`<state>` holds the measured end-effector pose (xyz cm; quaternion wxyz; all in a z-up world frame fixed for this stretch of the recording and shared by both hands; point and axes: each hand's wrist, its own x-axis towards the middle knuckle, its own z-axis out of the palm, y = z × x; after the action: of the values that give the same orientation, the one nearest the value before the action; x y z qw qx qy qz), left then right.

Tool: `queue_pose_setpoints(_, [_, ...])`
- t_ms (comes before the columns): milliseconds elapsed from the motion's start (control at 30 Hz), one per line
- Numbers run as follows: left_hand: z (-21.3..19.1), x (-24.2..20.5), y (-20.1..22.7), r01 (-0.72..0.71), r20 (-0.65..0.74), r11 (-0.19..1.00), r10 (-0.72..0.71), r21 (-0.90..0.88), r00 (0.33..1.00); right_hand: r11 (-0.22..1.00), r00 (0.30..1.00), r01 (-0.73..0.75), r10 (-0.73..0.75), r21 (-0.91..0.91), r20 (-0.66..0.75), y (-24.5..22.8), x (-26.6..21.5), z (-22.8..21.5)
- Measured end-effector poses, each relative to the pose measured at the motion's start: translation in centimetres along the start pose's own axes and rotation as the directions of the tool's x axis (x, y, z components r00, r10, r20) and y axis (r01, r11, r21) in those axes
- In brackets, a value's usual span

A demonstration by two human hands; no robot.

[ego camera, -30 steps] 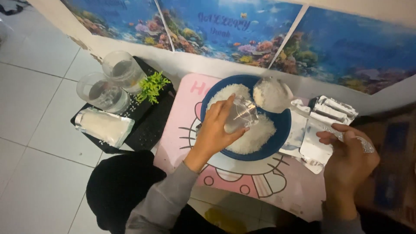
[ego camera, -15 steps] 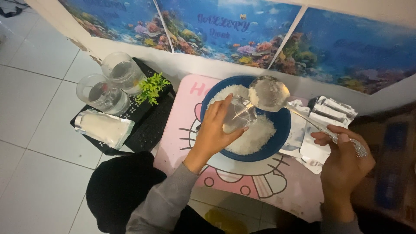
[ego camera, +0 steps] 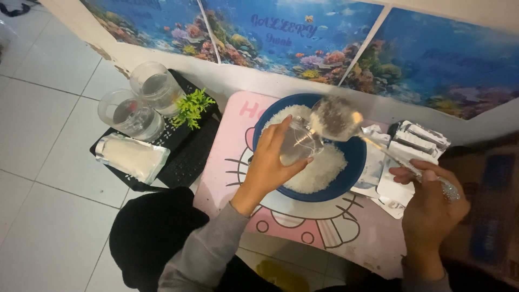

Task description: Filling small plastic pouches with white granular material using a cup and spoon.

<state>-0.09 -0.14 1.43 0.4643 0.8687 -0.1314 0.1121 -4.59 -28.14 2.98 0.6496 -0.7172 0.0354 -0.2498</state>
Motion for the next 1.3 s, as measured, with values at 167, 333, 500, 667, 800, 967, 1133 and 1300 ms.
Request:
queue_pose_setpoints(167, [0.0,0.0,-0.3,0.007,0.003,1.0,-0.007,0.007,1.0,0.998,1.0,0.021,-0.02,-0.061,0.023,-0.3,0.0,0.6])
queue_pose_setpoints(333, [0.1,0.0,-0.4,-0.003,-0.005,1.0,0.003,0.001,1.0,0.999,1.0,-0.013,0.013,0.039,-0.018,0.2,0.1,0.1])
queue_pose_setpoints(500, [0.3,-0.1,-0.6,-0.018,-0.015,1.0,0.018,-0.004,1.0,0.999,0.999,0.008,-0.006,0.045,-0.045,1.3,0.0,-0.4])
queue_pose_setpoints(667, [0.1,0.0,-0.5,-0.019,-0.006,1.0,0.019,0.005,1.0,0.997,1.0,0.003,-0.003,-0.079,-0.006,-0.5,-0.1,0.7])
queue_pose_setpoints(800, [0.0,-0.1,-0.3,0.008,0.011,1.0,-0.008,-0.016,1.0,0.999,1.0,-0.014,0.013,-0.052,-0.028,-0.5,-0.1,0.6])
queue_pose_setpoints(967, [-0.1,-0.3,-0.2,-0.014,-0.009,1.0,0.014,-0.015,1.0,0.997,1.0,-0.014,0.012,-0.079,-0.023,0.0,-0.2,0.3])
queue_pose_setpoints(1133, [0.2,-0.1,-1.0,-0.074,-0.067,0.996,0.077,0.053,0.995,0.992,0.999,-0.042,0.039,-0.119,-0.025,0.2,0.2,0.6])
queue_pose_setpoints(1300, [-0.3,-0.1,0.2,-0.032,-0.026,0.999,0.032,0.019,0.999,0.993,0.999,0.037,-0.04,-0.114,-0.019,1.4,0.0,-0.1])
